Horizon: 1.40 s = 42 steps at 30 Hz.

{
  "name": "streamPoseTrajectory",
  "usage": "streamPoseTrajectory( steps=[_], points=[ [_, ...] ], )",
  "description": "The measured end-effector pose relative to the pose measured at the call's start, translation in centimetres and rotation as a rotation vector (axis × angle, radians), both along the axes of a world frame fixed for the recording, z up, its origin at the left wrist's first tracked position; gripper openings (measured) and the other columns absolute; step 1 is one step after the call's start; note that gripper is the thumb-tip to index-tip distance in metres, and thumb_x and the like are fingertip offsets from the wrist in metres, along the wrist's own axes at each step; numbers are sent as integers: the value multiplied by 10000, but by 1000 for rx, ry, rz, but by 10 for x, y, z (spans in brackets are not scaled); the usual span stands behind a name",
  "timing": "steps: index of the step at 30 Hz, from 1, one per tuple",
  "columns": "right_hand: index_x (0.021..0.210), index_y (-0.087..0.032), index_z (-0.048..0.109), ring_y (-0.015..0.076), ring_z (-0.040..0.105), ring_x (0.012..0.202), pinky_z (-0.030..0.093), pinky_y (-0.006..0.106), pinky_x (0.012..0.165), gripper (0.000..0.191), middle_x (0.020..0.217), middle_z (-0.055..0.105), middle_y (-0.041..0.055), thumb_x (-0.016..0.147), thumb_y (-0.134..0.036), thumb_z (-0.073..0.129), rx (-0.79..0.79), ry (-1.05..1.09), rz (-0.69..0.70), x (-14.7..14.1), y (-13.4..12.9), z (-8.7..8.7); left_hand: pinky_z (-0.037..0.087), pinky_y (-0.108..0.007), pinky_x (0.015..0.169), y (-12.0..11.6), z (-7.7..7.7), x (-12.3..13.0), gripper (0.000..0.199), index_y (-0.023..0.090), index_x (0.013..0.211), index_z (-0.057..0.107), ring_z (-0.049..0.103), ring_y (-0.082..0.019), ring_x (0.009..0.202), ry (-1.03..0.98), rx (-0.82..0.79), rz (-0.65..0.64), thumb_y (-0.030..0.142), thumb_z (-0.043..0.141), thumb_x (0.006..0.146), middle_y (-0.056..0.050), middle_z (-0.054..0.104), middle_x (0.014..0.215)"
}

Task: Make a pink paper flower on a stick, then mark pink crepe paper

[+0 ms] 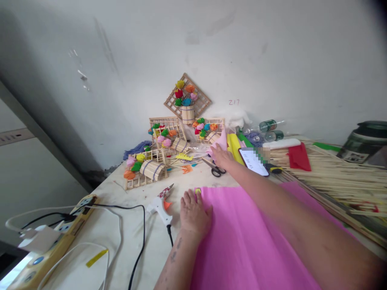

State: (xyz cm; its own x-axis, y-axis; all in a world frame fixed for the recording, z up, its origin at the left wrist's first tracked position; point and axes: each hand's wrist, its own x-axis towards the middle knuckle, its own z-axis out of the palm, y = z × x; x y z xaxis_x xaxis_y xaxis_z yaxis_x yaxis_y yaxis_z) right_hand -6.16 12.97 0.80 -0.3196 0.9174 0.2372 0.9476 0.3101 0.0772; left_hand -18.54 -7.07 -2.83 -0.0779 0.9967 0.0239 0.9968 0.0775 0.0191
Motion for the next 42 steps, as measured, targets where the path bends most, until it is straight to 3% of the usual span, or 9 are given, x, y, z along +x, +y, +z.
streamPoseTrajectory(
  steps=[3, 7, 10, 18, 23, 28, 34, 39, 42],
  points=[
    [1335, -246, 255, 251, 530, 1022, 403, 350, 820, 656, 1399, 248, 143, 741, -214, 529, -26, -34, 27, -1, 13, 3, 179, -480, 1002, 1, -2, 0, 623, 81, 1341, 280, 209, -340, 1271, -16, -14, 10, 429, 291, 824, -198, 266, 1383],
    [1172, -145, 504, 243, 556, 989, 395, 341, 825, 387, 1079, 585, 167, 789, -128, 452, -68, -39, 35, 2, 34, 9, 177, -486, 1006, 3, -2, 0, 622, 88, 1343, 278, 209, -345, 1271, -24, -17, 6, 426, 309, 822, -193, 273, 1381],
    [1062, -92, 586, 244, 564, 981, 396, 315, 825, 307, 1005, 621, 176, 779, -121, 470, -76, -15, 2, 7, 51, 15, 174, -485, 1012, 3, -3, 0, 620, 83, 1344, 275, 202, -344, 1274, -23, -20, 4, 421, 305, 825, -195, 268, 1382],
    [1169, -124, 536, 229, 580, 939, 430, 260, 751, 438, 1079, 608, 144, 734, -160, 511, -86, 138, -104, 27, 89, 28, 179, -483, 1014, 3, -2, 1, 619, 73, 1342, 276, 197, -345, 1276, -19, -23, 6, 410, 310, 823, -200, 265, 1381],
    [1165, -134, 547, 197, 567, 949, 425, 222, 761, 424, 1096, 607, 110, 746, -185, 510, -107, 242, -74, 37, 81, 34, 181, -480, 1014, 3, -1, 1, 616, 76, 1339, 286, 205, -344, 1273, -20, -15, 4, 410, 316, 822, -195, 278, 1378],
    [1106, -174, 593, 147, 615, 791, 463, 195, 667, 363, 1003, 652, 68, 749, -184, 529, -192, 337, -9, 34, 66, 30, 186, -491, 1006, 4, -1, 0, 615, 80, 1336, 292, 221, -351, 1265, -27, -13, 5, 416, 323, 821, -199, 284, 1374],
    [1137, -138, 546, 122, 623, 579, 472, 191, 468, 379, 893, 667, 89, 775, -252, 538, -480, 790, 120, 26, 51, 37, 174, -476, 1012, 2, 1, 1, 633, 66, 1338, 284, 202, -346, 1273, -26, -36, -1, 426, 304, 818, -199, 270, 1381],
    [1116, -140, 560, 105, 594, 515, 458, 202, 485, 351, 865, 672, 74, 775, -217, 521, -286, 735, 37, 41, 41, 58, 190, -475, 998, 2, -1, 0, 620, 75, 1334, 296, 232, -340, 1264, 0, -5, 8, 419, 299, 818, -193, 294, 1372],
    [1143, -190, 549, 138, 615, 636, 463, 237, 593, 386, 892, 668, 61, 776, -307, 521, -70, 567, -63, 63, 31, 68, 200, -476, 986, 3, -1, 0, 623, 75, 1330, 302, 242, -340, 1259, 18, 1, 4, 423, 303, 814, -193, 309, 1365]
  ],
)
